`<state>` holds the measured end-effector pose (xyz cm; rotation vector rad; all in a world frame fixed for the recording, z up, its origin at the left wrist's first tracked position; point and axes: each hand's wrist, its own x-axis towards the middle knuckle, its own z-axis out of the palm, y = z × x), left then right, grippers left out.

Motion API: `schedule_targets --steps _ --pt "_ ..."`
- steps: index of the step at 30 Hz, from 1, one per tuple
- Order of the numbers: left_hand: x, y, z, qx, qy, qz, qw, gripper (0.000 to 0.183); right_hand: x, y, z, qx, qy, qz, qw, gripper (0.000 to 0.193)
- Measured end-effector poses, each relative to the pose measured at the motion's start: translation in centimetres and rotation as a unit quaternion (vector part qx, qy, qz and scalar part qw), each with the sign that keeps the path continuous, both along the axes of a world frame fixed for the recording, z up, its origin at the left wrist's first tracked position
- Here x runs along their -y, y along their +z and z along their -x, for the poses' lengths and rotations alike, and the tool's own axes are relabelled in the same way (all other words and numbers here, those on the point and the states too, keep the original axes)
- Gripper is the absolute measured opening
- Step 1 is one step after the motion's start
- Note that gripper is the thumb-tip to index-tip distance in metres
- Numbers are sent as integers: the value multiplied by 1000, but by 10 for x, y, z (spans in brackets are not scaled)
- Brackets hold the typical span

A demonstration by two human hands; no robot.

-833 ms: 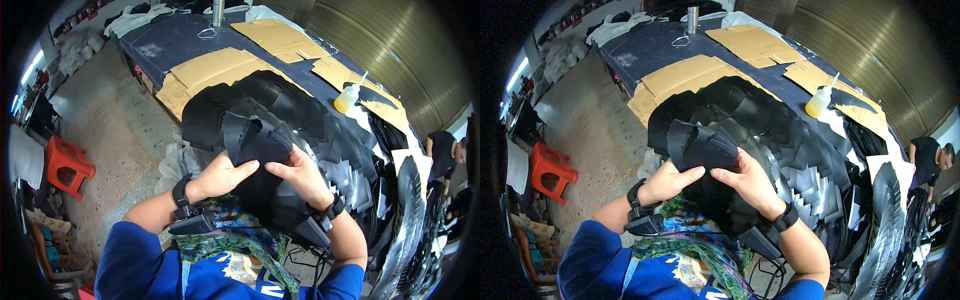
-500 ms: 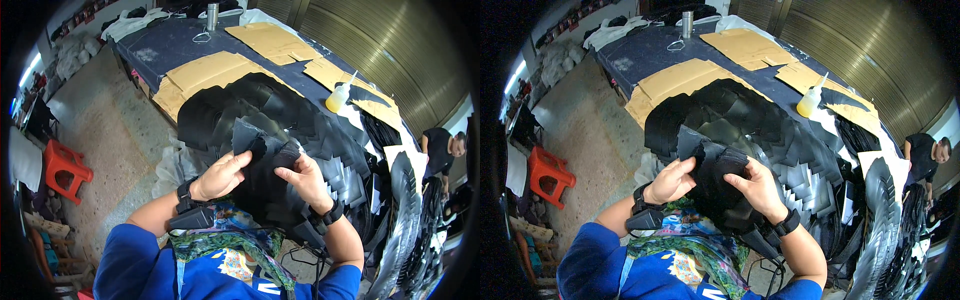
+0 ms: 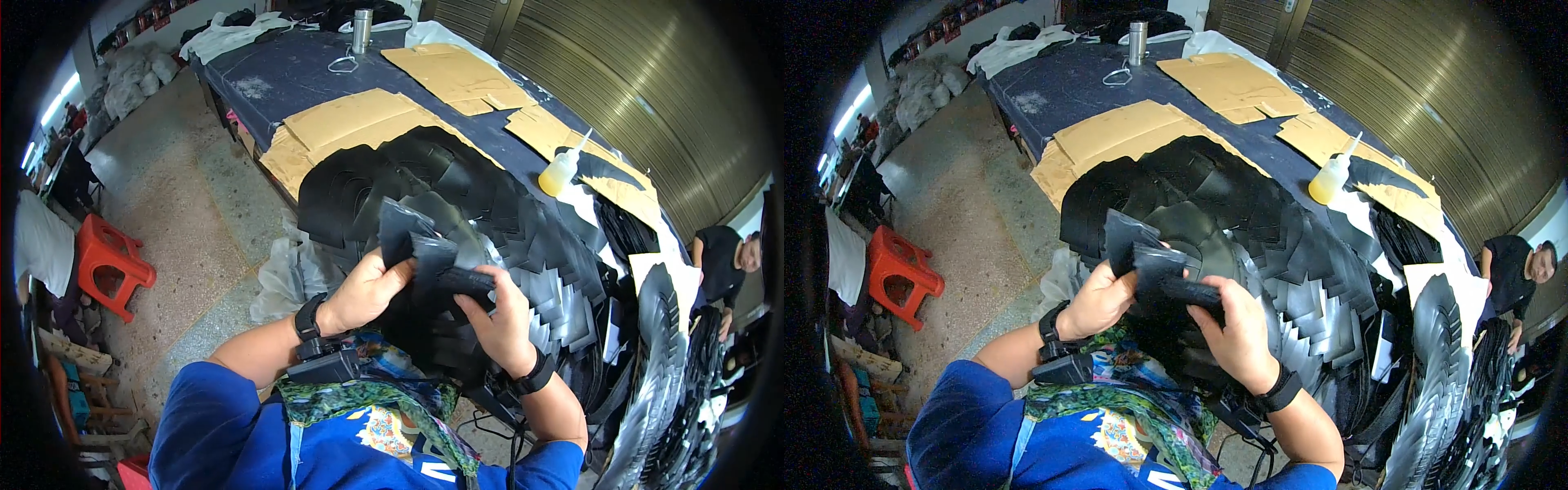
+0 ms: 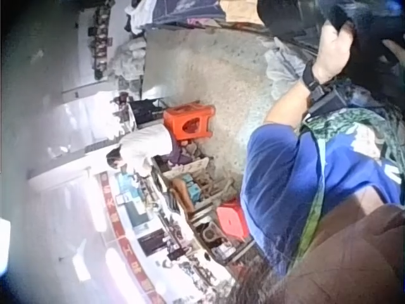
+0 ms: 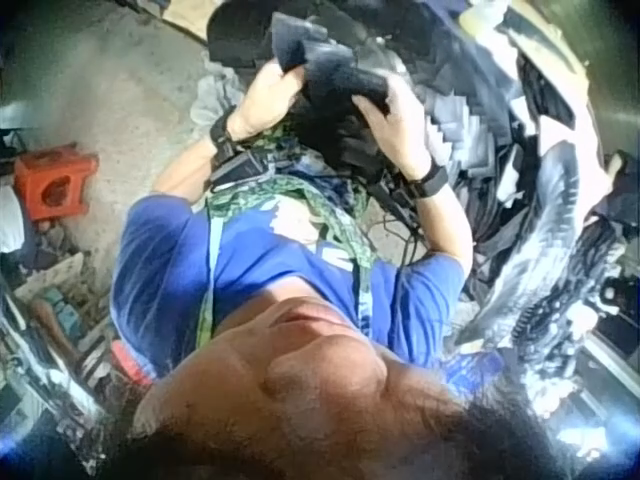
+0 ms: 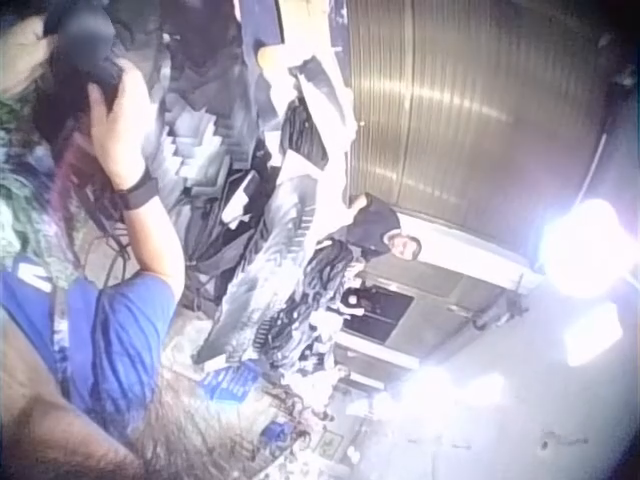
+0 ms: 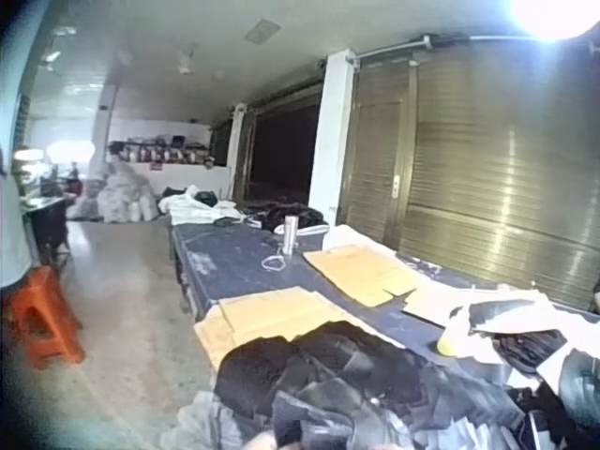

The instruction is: The person is seen picking up and sorting black shoe components into piles.

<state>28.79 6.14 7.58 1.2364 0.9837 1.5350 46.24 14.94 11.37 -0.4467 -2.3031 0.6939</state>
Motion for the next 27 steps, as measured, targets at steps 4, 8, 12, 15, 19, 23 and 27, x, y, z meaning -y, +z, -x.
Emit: schedule_targets --steps 4,8,12,15,19,23,27 --pt "-4 7 -6 158 7 -22 987 35 -1 -2 -1 5 40 -78 996 36" --pt "-4 12 -11 200 -3 -47 979 37 2 2 1 25 50 -34 998 47" --pt "-4 11 -12 190 0 -57 980 39 7 13 0 117 27 104 987 57" --pt "-3 13 -13 227 -21 -50 972 39 5 12 1 47 54 45 996 63" --pt "-3 16 -20 288 -69 -34 954 41 -5 13 -2 139 -29 120 983 62" --pt "-10 22 -34 288 -63 -1 955 42 -16 5 -10 57 -19 -9 998 33" --pt "-8 35 -50 257 -86 -66 960 37 -25 6 -14 -98 26 -110 989 27"
